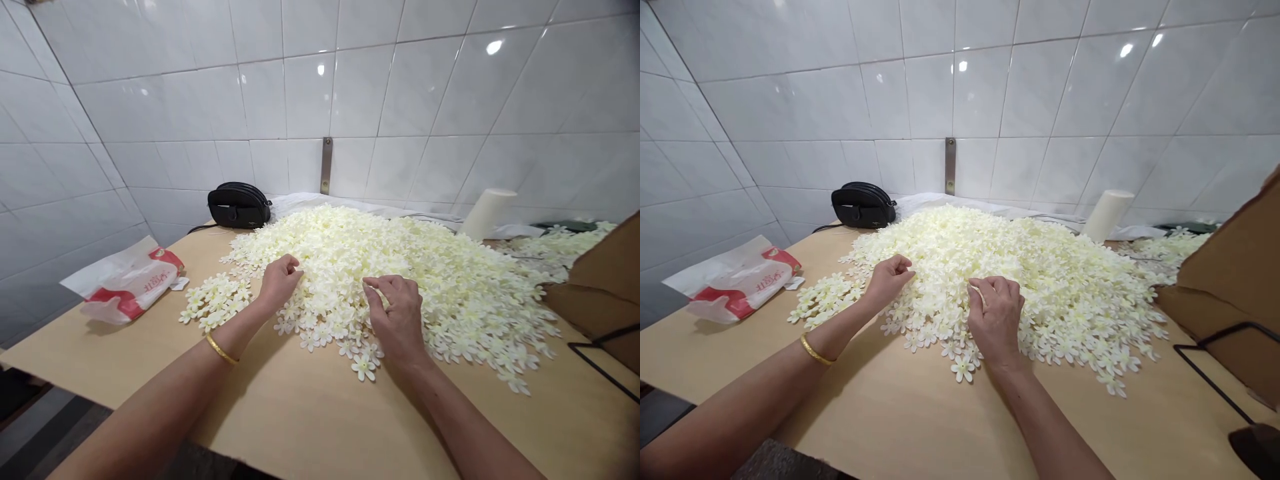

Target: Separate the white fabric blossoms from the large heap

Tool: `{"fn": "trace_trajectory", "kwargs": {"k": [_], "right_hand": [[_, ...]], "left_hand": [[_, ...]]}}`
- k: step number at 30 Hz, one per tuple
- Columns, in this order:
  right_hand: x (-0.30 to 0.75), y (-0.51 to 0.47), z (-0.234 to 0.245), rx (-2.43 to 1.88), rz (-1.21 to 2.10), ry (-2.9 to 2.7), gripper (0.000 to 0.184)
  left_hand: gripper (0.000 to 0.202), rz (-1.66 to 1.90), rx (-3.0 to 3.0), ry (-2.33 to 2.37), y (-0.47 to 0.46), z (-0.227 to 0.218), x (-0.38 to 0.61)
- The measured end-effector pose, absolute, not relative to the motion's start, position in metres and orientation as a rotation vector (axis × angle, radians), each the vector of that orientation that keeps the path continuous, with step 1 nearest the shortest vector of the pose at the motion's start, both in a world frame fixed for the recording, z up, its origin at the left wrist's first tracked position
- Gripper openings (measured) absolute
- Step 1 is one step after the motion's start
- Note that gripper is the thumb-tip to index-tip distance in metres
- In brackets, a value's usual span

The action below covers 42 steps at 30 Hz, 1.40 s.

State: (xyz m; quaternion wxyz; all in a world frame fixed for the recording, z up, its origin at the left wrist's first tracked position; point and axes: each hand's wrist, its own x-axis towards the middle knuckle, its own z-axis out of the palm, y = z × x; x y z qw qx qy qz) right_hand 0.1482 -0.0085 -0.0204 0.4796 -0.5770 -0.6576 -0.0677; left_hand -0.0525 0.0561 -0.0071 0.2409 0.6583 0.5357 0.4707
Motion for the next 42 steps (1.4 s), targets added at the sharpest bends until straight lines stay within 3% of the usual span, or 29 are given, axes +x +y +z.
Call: {"fn": "trace_trajectory", "kwargs": {"k": [5,13,22,30,39,42], "right_hand": [[0.152,-0.007,-0.017,-1.398,-0.159,-1.534,0.016],[0.156,-0.018,-0.016,-1.385,-0.067,-1.562,0.017],[0.163,-0.097,-0.032,-1.448,0.147,-2.012,0.02],[0.148,-0.11,-0.037,-1.49,-0.019,-2.182,0.016],[0.152,-0.123,-0.038,-1.472,0.151,-2.104,0.013],[0.158,-0.125,-0.039,-1.461,0.221,-2.006,0.023]], "left_hand": [[0.012,1.25,2.104,1.508,0.02,-0.002,-0.042],[0.022,0.725,2.661,1.166,-0.068,-0.019,-0.024],[0.019,0.718,2.517,1.237,-0.12,-0.035,-0.02],[0.019,0.645,2.482,1.276,-0.114,-0.032,-0.015],[0.019,0.629,2.459,1.293,-0.069,-0.018,-0.006],[0.019,0.681,2.484,1.226,-0.044,-0.009,0.005]]}}
